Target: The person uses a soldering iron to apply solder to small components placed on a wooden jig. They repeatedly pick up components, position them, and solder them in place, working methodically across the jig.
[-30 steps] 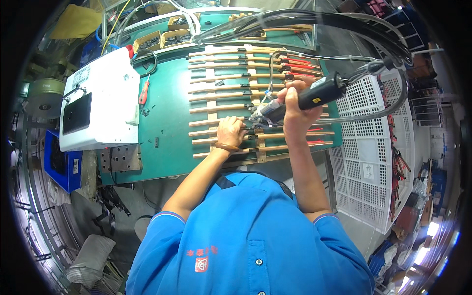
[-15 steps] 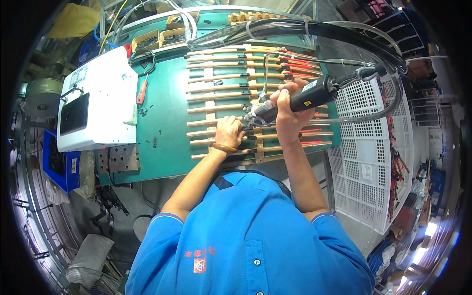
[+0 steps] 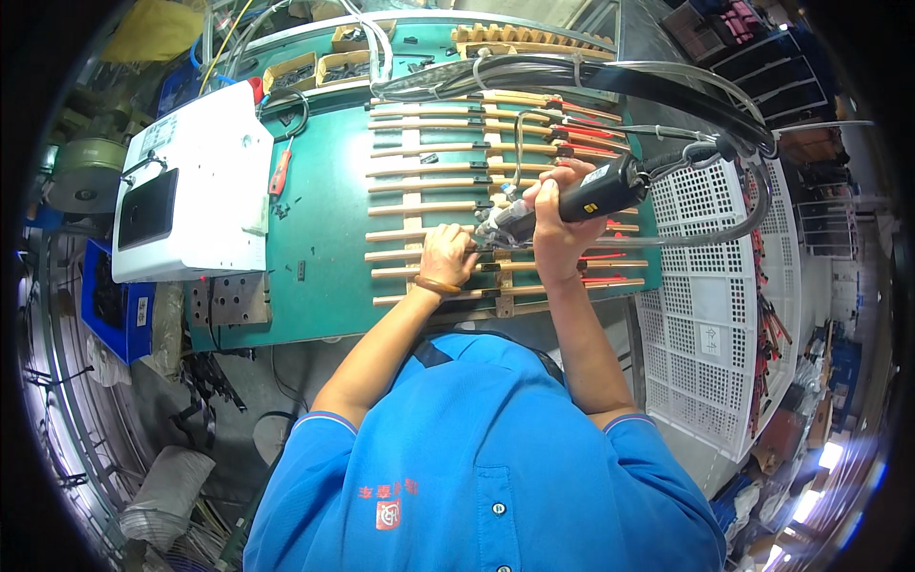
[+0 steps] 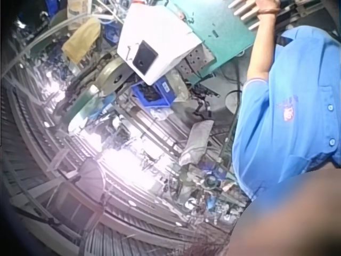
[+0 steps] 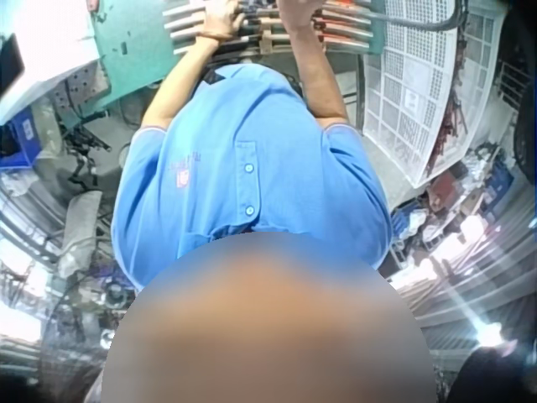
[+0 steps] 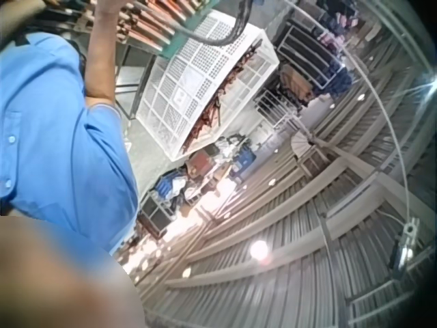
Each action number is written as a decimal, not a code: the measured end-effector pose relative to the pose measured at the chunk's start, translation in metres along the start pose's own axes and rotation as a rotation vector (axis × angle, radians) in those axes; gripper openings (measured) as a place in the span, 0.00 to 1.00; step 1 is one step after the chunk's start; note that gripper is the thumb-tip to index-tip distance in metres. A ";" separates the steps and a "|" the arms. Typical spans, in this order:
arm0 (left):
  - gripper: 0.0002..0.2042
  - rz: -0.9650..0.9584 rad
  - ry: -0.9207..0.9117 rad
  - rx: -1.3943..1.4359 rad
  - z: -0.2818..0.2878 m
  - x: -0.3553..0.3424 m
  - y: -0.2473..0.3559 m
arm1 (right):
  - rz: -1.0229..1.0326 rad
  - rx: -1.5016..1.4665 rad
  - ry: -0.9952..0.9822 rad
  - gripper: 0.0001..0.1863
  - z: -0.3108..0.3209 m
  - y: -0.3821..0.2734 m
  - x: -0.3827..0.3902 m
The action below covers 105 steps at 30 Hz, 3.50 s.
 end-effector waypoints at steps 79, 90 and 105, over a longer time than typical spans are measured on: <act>0.09 0.072 -0.222 0.218 -0.016 -0.033 -0.042 | 0.057 0.108 0.039 0.17 -0.004 0.022 -0.025; 0.10 0.021 -0.238 0.118 -0.009 -0.034 -0.040 | 0.038 0.015 0.028 0.15 -0.015 0.024 -0.017; 0.04 -0.045 -0.117 0.081 0.016 -0.012 -0.054 | -0.011 -0.015 -0.058 0.12 -0.034 0.033 -0.012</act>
Point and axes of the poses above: each hand's wrist, its own x-axis away from the middle knuckle, its own z-axis out of the back of the hand, y = z × x, the point moved 4 cm from there along -x, towards the middle knuckle, and after that the axes turned 4 degrees about -z, right-handed, at the moved point
